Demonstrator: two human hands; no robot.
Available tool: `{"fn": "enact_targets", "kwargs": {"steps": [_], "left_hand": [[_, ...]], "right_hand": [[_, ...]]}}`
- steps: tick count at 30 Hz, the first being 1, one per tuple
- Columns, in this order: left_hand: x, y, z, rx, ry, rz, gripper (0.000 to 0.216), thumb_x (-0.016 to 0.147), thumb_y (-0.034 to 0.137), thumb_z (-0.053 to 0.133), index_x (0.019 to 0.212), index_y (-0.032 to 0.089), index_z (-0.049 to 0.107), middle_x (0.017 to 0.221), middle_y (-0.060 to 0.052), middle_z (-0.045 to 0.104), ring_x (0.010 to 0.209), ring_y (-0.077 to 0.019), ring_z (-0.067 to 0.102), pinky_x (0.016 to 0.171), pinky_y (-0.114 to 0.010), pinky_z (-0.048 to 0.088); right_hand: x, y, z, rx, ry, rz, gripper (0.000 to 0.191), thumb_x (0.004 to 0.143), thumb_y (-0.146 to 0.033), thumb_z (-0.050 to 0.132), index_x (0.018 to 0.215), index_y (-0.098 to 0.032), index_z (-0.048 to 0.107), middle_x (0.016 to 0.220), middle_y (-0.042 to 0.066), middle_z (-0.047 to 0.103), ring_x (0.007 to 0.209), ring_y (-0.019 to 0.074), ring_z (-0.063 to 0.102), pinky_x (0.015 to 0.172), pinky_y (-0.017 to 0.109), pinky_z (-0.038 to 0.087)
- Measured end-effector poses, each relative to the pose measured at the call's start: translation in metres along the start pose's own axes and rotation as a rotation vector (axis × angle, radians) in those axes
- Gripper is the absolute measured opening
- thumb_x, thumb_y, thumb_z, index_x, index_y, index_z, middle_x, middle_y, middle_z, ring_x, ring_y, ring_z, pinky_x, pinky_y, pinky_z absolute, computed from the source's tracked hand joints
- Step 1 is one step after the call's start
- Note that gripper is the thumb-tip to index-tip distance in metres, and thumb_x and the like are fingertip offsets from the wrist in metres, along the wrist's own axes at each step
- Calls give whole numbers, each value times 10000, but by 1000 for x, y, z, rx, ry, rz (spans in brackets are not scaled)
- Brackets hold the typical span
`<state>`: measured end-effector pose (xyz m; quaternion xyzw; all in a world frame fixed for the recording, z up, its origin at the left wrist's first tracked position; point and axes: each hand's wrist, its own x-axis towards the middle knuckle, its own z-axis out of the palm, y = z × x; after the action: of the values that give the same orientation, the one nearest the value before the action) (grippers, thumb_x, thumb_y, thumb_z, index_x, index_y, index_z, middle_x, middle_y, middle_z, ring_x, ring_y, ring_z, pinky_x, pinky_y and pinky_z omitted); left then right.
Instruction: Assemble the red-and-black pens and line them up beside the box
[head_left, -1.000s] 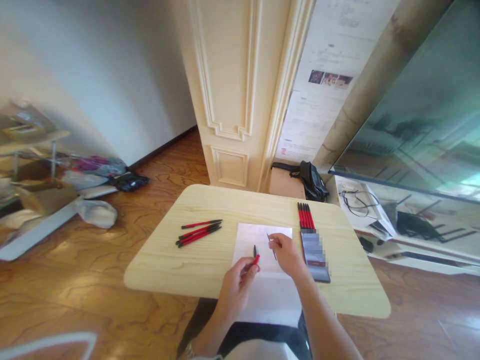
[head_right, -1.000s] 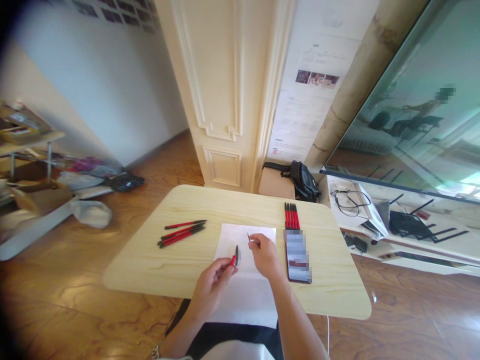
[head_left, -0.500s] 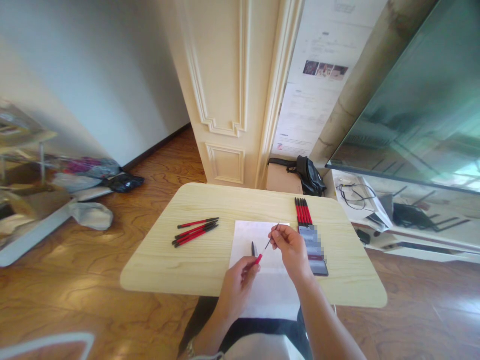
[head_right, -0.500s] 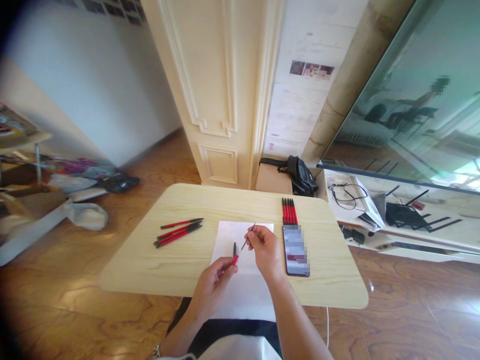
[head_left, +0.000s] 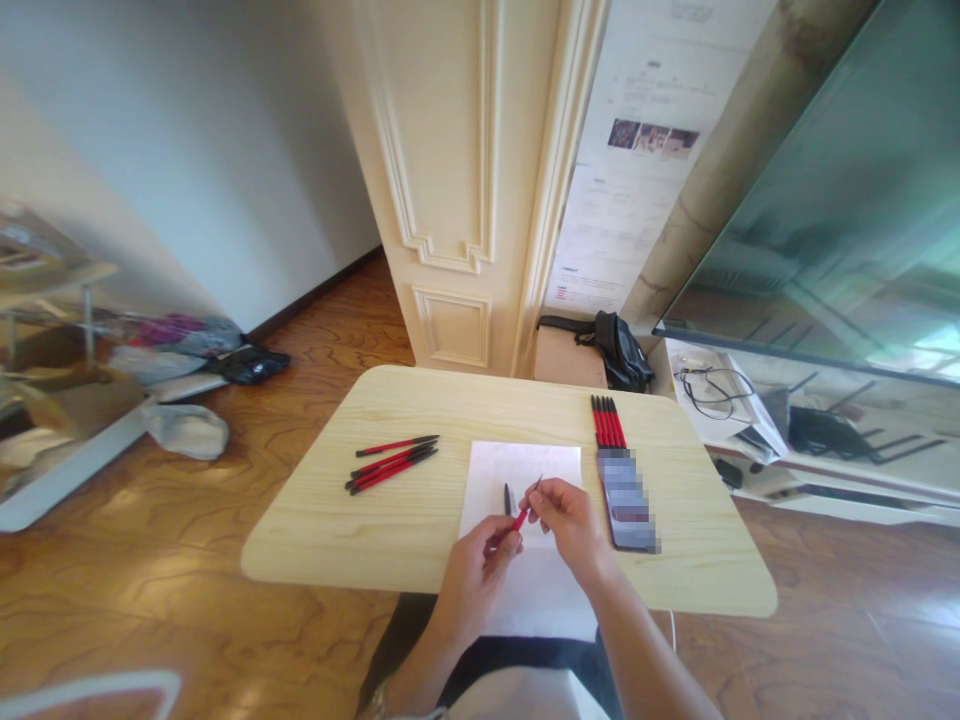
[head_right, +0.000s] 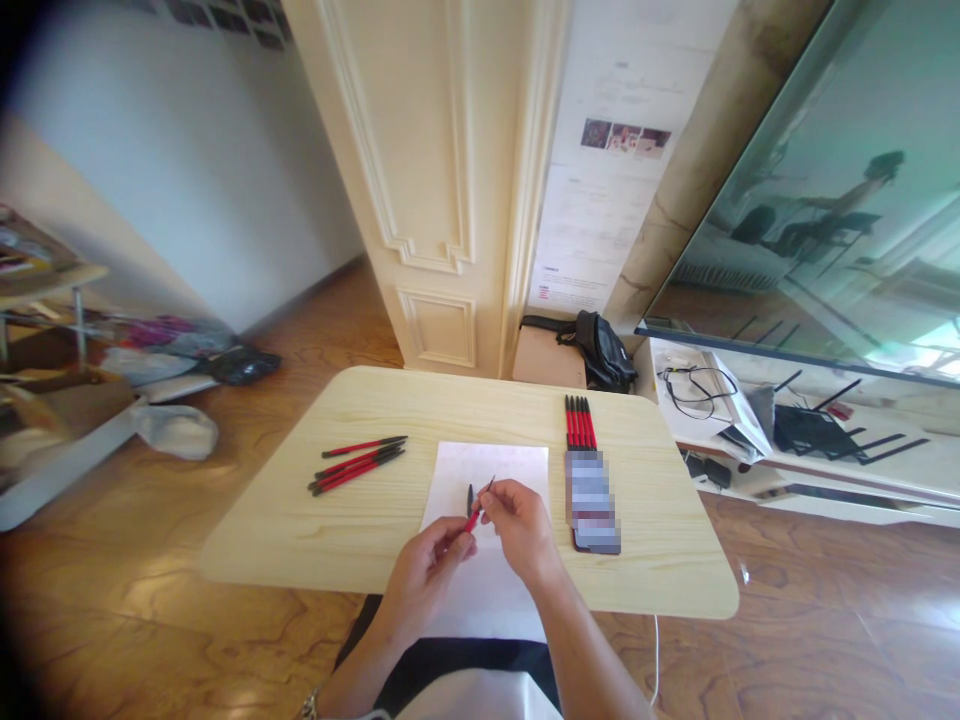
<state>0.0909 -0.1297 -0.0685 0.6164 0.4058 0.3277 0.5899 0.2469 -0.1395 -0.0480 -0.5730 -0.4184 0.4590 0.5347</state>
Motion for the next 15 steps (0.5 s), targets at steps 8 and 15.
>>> {"fn": "enact_targets", "kwargs": {"steps": [8,15], "left_hand": [[-2,3,0,-13,-26,12,221,864,360,534,957,177,617,850,-48,670,767,-171,615,681,-249,460],[-3,-3,-4,-61,0,7,233,864,369,530,950,166,605,806,-45,653,767,-174,620,708,-271,470]], "right_hand": [[-9,14,8,1,53,15,224,844,-380,549,805,-170,616,706,29,631,533,102,466,494,236,359],[-2,16,-2,-4,-96,28,208,808,-367,591,896,-180,615,821,48,665,628,131,543,541,244,401]]}}
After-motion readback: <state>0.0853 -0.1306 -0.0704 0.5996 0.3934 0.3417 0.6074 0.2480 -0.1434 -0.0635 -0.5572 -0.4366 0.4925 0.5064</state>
